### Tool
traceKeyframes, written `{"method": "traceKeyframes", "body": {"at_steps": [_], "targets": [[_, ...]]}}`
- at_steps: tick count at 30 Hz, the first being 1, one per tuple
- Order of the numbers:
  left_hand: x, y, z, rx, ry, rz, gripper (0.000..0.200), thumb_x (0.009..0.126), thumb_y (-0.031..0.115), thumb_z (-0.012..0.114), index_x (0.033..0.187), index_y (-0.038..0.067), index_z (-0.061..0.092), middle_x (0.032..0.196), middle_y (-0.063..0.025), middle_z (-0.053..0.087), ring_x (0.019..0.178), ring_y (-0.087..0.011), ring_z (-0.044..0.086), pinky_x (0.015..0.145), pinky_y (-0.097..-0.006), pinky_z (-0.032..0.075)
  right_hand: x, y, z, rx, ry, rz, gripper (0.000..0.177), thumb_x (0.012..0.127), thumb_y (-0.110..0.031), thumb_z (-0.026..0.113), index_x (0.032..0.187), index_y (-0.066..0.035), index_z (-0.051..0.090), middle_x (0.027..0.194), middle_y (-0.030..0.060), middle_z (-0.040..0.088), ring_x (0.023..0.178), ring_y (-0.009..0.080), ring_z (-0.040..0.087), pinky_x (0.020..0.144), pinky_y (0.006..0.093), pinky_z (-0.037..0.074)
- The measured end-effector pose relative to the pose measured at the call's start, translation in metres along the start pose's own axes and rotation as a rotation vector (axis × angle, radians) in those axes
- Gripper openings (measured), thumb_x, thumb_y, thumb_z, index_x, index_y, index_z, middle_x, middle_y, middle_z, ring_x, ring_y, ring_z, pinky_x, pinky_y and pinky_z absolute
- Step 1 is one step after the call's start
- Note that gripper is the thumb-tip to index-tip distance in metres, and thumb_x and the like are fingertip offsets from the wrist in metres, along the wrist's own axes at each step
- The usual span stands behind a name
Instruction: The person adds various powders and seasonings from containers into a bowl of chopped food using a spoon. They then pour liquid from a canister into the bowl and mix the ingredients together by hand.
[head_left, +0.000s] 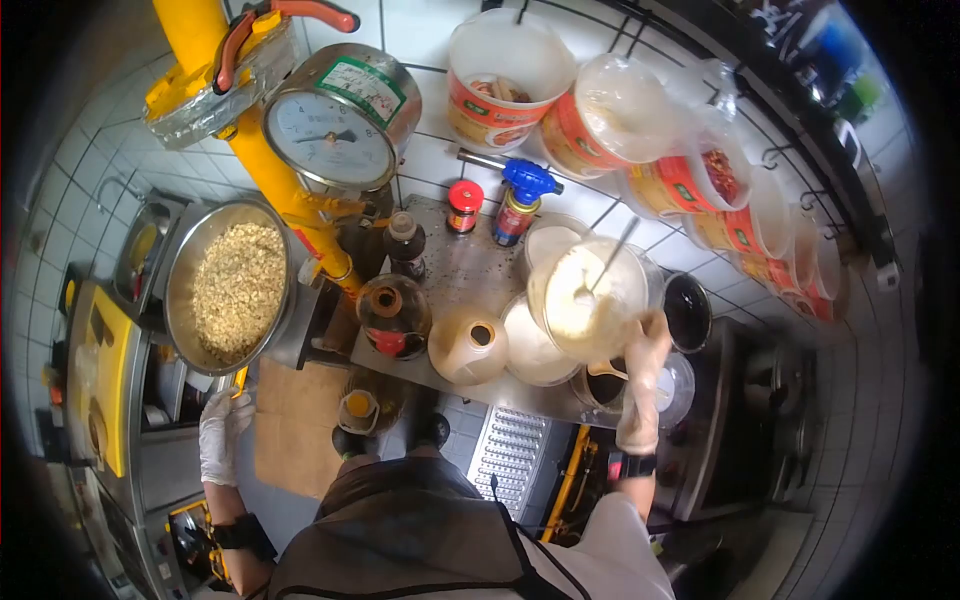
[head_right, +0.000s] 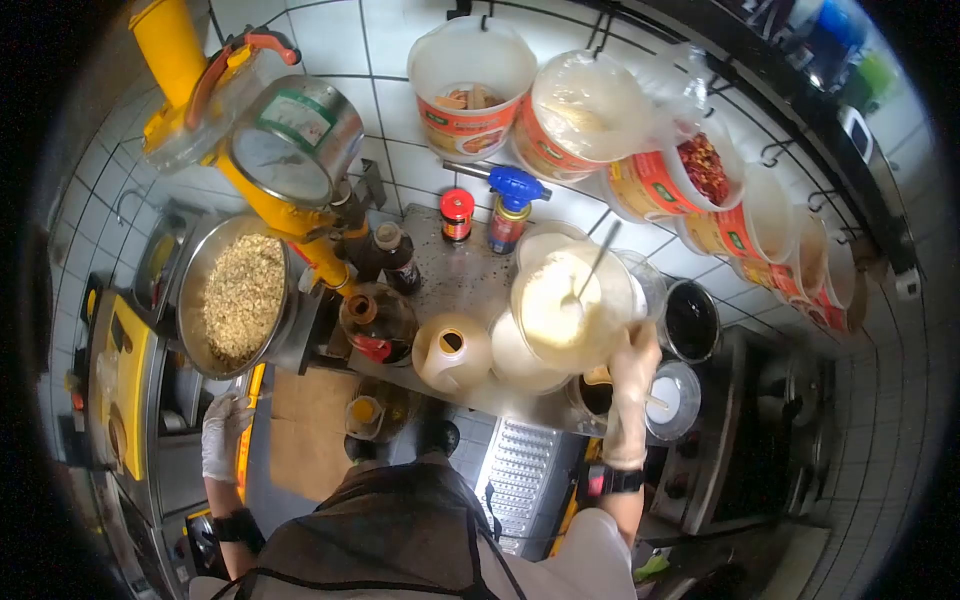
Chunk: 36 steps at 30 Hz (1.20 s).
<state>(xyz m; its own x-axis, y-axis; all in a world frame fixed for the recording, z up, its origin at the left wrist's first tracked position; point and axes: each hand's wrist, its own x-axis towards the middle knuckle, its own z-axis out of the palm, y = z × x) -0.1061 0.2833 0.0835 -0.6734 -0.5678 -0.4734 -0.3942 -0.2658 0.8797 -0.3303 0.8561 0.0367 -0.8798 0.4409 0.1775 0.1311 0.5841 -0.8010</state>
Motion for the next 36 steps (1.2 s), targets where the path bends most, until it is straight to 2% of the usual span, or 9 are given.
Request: {"method": "traceKeyframes", "body": {"at_steps": [2, 9, 12, 15, 22, 25, 28, 33, 36], "targets": [[0.005, 0.008, 0.003, 0.017, -0.064, -0.002, 0.025, 0.092, 0.023, 0.053, 0.110, 0.006, 0.057, 0.092, -0.0061, 0.066, 0.076, -0.0130, 0.062, 0.070, -0.0225, 0.047, -0.029, -0.012, -0.033, 0.190, 0.035, 0.200, 0.006, 0.080, -0.002, 0.057, 0.083, -0.001, 0.052, 0.070, 0.0026, 0.053, 0.059, 0.0105, 0.048, 0.053, 0.0273, 0.043], [-0.012, 0.059, 0.062, 0.252, -0.420, 0.192, 0.026, 0.094, 0.022, 0.052, 0.113, 0.005, 0.058, 0.096, -0.0060, 0.065, 0.085, -0.0117, 0.061, 0.076, -0.0236, 0.048, -0.112, -0.042, -0.086, 0.280, 0.218, 0.182, 0.006, 0.082, 0.002, 0.055, 0.085, 0.000, 0.051, 0.076, 0.0018, 0.054, 0.063, 0.0064, 0.047, 0.058, 0.0204, 0.040], [-0.039, 0.100, 0.097, 0.352, -0.722, 0.134, 0.026, 0.092, 0.016, 0.055, 0.114, 0.003, 0.058, 0.096, -0.0069, 0.065, 0.088, -0.0123, 0.061, 0.081, -0.0257, 0.048, -0.146, -0.113, -0.074, 0.386, 0.180, 0.094, 0.006, 0.083, 0.002, 0.054, 0.089, 0.001, 0.053, 0.079, 0.0019, 0.055, 0.065, 0.0063, 0.047, 0.059, 0.0205, 0.041], [-0.052, 0.124, 0.099, 0.554, -0.929, 0.400, 0.033, 0.084, 0.025, 0.064, 0.110, 0.004, 0.060, 0.089, -0.0061, 0.066, 0.086, -0.0125, 0.062, 0.078, -0.0273, 0.048, -0.177, -0.170, -0.032, 0.445, -0.017, 0.076, 0.012, 0.085, 0.002, 0.055, 0.096, 0.001, 0.053, 0.079, 0.0013, 0.055, 0.064, 0.0057, 0.048, 0.054, 0.0187, 0.040], [-0.025, 0.115, 0.013, 0.709, -0.123, 0.662, 0.020, 0.080, 0.023, 0.060, 0.080, 0.004, 0.054, 0.065, -0.0173, 0.056, 0.064, -0.0341, 0.060, 0.060, -0.0395, 0.045, -0.260, -0.264, 0.138, 0.669, -0.385, -0.195, 0.017, 0.086, 0.001, 0.055, 0.102, -0.001, 0.051, 0.071, -0.0008, 0.048, 0.057, 0.0053, 0.041, 0.049, 0.0214, 0.035], [0.009, 0.104, -0.027, 0.695, 0.168, 0.935, 0.021, 0.080, 0.010, 0.059, 0.072, -0.001, 0.043, 0.054, -0.0103, 0.041, 0.049, -0.0153, 0.037, 0.048, -0.0318, 0.036, -0.287, -0.271, 0.201, 0.663, -0.520, -0.219, 0.012, 0.086, 0.001, 0.053, 0.095, -0.003, 0.046, 0.071, 0.0003, 0.049, 0.049, 0.0057, 0.045, 0.040, 0.0206, 0.036], [0.020, 0.114, -0.066, 0.718, 0.253, 0.846, 0.014, 0.078, 0.013, 0.058, 0.075, 0.002, 0.050, 0.060, -0.0181, 0.053, 0.059, -0.0373, 0.057, 0.053, -0.0408, 0.045, -0.315, -0.302, 0.236, 0.704, -0.646, -0.138, 0.014, 0.086, 0.001, 0.054, 0.096, -0.003, 0.046, 0.070, 0.0003, 0.051, 0.050, 0.0065, 0.046, 0.042, 0.0212, 0.037], [0.039, 0.112, -0.124, 0.622, 0.321, 0.988, 0.010, 0.074, 0.005, 0.059, 0.075, 0.003, 0.049, 0.059, -0.0179, 0.052, 0.057, -0.0378, 0.056, 0.051, -0.0416, 0.045, -0.337, -0.343, 0.257, 0.710, -1.039, 0.029, 0.024, 0.084, -0.007, 0.063, 0.104, 0.002, 0.052, 0.076, 0.0045, 0.058, 0.054, 0.0072, 0.052, 0.048, 0.0211, 0.043], [0.048, 0.114, -0.143, 0.750, 0.397, 1.098, 0.010, 0.071, 0.003, 0.060, 0.075, 0.005, 0.050, 0.057, -0.0172, 0.052, 0.055, -0.0372, 0.056, 0.049, -0.0422, 0.045, -0.338, -0.356, 0.268, 0.854, -1.005, 0.168, 0.016, 0.088, -0.011, 0.060, 0.099, 0.000, 0.060, 0.079, 0.0071, 0.063, 0.056, 0.0091, 0.055, 0.053, 0.0207, 0.045]]}}
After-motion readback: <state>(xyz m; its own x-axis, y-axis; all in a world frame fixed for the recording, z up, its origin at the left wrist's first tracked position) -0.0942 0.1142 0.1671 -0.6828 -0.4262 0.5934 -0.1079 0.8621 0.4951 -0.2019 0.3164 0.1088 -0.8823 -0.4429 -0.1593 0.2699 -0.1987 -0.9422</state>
